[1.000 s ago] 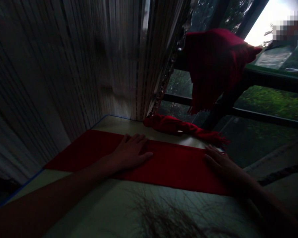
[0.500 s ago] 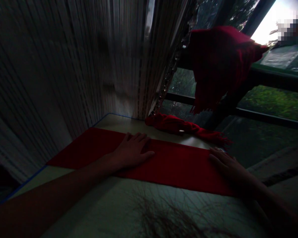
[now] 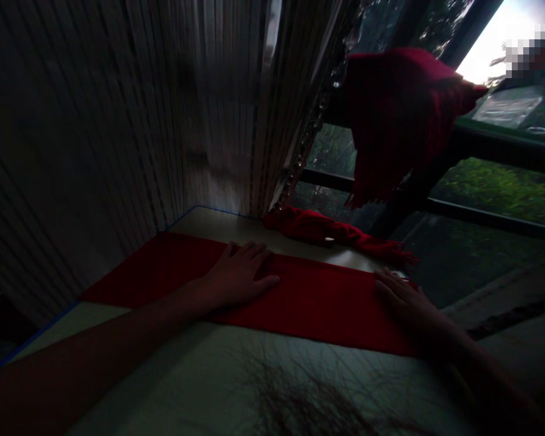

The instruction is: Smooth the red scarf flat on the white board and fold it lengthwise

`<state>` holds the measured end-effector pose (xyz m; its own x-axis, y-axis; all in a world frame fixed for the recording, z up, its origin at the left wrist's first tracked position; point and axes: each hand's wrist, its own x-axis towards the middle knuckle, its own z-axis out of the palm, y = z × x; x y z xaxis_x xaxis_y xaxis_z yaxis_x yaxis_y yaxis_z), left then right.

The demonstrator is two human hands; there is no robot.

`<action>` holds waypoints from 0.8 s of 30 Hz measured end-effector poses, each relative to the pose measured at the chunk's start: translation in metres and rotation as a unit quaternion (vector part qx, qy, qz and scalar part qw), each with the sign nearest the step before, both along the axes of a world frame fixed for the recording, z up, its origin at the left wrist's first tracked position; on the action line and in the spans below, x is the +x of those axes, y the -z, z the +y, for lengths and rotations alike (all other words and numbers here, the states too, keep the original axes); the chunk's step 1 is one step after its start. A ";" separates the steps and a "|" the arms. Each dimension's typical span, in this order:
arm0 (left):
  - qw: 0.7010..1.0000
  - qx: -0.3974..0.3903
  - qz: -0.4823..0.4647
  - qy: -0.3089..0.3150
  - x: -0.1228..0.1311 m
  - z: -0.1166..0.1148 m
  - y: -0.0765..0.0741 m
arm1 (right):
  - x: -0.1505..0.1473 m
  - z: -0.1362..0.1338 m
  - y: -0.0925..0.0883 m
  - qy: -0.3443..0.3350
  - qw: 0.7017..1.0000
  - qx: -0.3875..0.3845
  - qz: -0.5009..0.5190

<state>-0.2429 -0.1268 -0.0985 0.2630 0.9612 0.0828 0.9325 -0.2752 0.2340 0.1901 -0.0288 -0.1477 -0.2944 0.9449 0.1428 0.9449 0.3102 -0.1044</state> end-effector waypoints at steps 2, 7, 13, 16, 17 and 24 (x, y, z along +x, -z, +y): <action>1.000 -0.001 0.001 -0.002 0.000 0.000 0.000 | 0.005 0.001 0.000 0.042 0.999 -0.003 -0.001; 1.000 -0.010 0.007 -0.004 0.002 -0.001 -0.003 | -0.022 -0.006 -0.004 0.007 1.000 -0.002 0.028; 1.000 -0.002 0.014 -0.007 0.001 -0.001 -0.004 | -0.025 -0.007 -0.006 0.023 0.997 -0.042 0.056; 1.000 0.002 0.013 -0.006 -0.001 0.001 -0.001 | -0.009 -0.006 -0.009 0.090 0.992 -0.048 0.074; 1.000 0.002 0.013 -0.006 -0.002 0.002 0.000 | -0.006 -0.007 -0.010 0.103 0.991 -0.042 0.075; 1.000 0.013 -0.010 -0.010 -0.009 0.010 0.014 | -0.032 -0.005 -0.021 0.026 0.996 0.028 0.085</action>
<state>-0.2520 -0.1170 -0.1127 0.2409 0.9639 0.1129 0.9335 -0.2620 0.2449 0.1576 -0.0335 -0.1271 -0.2122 0.9477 0.2385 0.9299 0.2708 -0.2488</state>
